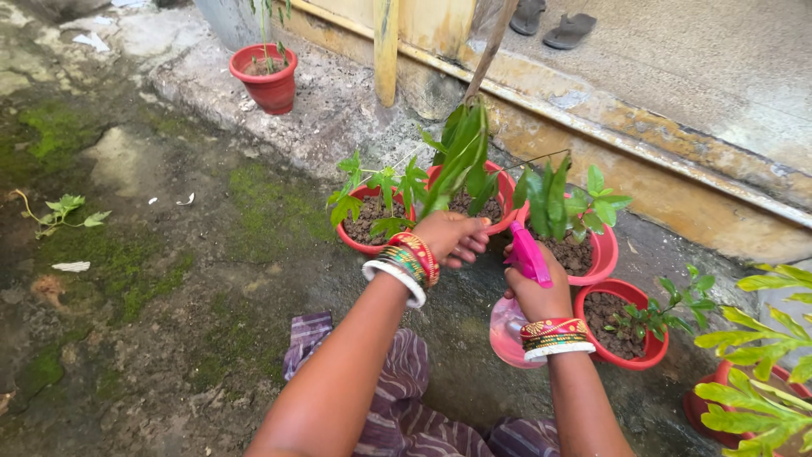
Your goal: The person sprays water onto several potted plants using a spray bottle and wipes the leaves of one plant by hand.
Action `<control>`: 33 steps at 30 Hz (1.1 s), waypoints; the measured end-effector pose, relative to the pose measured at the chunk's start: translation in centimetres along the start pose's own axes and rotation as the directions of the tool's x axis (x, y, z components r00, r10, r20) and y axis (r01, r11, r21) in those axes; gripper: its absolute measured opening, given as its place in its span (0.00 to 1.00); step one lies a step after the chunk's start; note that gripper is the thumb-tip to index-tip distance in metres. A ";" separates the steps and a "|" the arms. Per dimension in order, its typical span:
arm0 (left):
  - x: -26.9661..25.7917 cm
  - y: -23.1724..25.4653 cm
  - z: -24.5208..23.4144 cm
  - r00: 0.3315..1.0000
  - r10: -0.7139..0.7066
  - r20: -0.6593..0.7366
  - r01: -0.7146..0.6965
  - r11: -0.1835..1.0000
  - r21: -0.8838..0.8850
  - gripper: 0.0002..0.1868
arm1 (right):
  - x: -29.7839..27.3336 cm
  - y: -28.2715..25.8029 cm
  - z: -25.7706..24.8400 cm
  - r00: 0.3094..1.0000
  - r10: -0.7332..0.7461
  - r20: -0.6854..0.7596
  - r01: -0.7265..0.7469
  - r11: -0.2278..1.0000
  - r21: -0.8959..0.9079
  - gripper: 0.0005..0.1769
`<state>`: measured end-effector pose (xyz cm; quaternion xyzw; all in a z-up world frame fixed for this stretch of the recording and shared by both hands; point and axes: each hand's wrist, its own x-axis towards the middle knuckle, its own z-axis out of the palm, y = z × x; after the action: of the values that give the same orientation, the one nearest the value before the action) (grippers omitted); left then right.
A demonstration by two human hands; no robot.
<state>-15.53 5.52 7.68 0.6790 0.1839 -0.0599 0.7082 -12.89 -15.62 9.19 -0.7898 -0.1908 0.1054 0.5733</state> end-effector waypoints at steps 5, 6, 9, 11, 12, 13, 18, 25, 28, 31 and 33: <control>-2.1 2.4 0.7 0.955 0.262 -0.137 -0.287 0.932 -0.222 0.18 | -0.1 -0.2 0.4 1.000 -0.017 -0.015 0.018 0.997 0.074 0.21; -1.6 2.5 1.0 0.883 0.357 -0.305 -0.406 0.906 -0.116 0.19 | -0.1 -0.3 0.4 1.000 -0.016 -0.015 0.017 0.998 0.057 0.21; -0.2 2.1 1.9 0.631 0.517 -0.579 -0.535 0.830 0.159 0.25 | -0.4 -0.3 0.5 1.000 -0.015 -0.008 0.015 0.999 0.038 0.21; 0.7 1.8 2.3 0.634 0.497 -0.593 -0.484 0.853 0.197 0.33 | -0.4 -0.5 0.4 1.000 -0.022 0.000 0.022 0.998 0.054 0.21; 1.3 1.6 2.5 0.593 0.584 -0.554 -0.548 0.797 0.253 0.36 | -0.2 -0.6 0.4 1.000 -0.029 0.002 0.028 0.998 0.063 0.21; 1.9 1.3 2.8 0.546 0.665 -0.509 -0.608 0.733 0.305 0.38 | -0.1 -0.7 0.4 0.999 -0.031 0.003 0.031 0.998 0.059 0.21; 4.6 -0.4 4.0 0.675 0.618 -0.402 -0.688 0.724 -0.042 0.40 | 0.0 -0.9 0.6 1.000 -0.020 0.018 0.019 0.998 0.060 0.21; 4.3 -0.7 2.7 0.698 0.433 -0.571 -0.426 0.891 0.155 0.35 | -0.3 -1.0 0.4 0.995 -0.075 0.067 0.072 0.996 0.045 0.20; 4.8 -1.4 2.3 0.628 0.532 -0.569 -0.541 0.823 0.172 0.41 | -0.5 -1.1 0.3 0.994 -0.069 0.081 0.065 0.996 0.054 0.18; 5.6 -2.0 1.8 0.661 0.535 -0.526 -0.585 0.807 0.086 0.39 | -0.8 -1.3 0.2 0.996 -0.057 0.061 0.052 0.995 0.087 0.18; 6.2 -2.1 1.5 0.724 0.474 -0.501 -0.549 0.836 -0.003 0.37 | -0.9 -1.5 0.2 0.997 -0.062 0.043 0.058 0.995 0.087 0.20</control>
<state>-10.26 4.89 3.59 0.6403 0.1626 0.3227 0.6778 -14.04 -15.46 10.51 -0.7558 -0.2225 0.1143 0.6051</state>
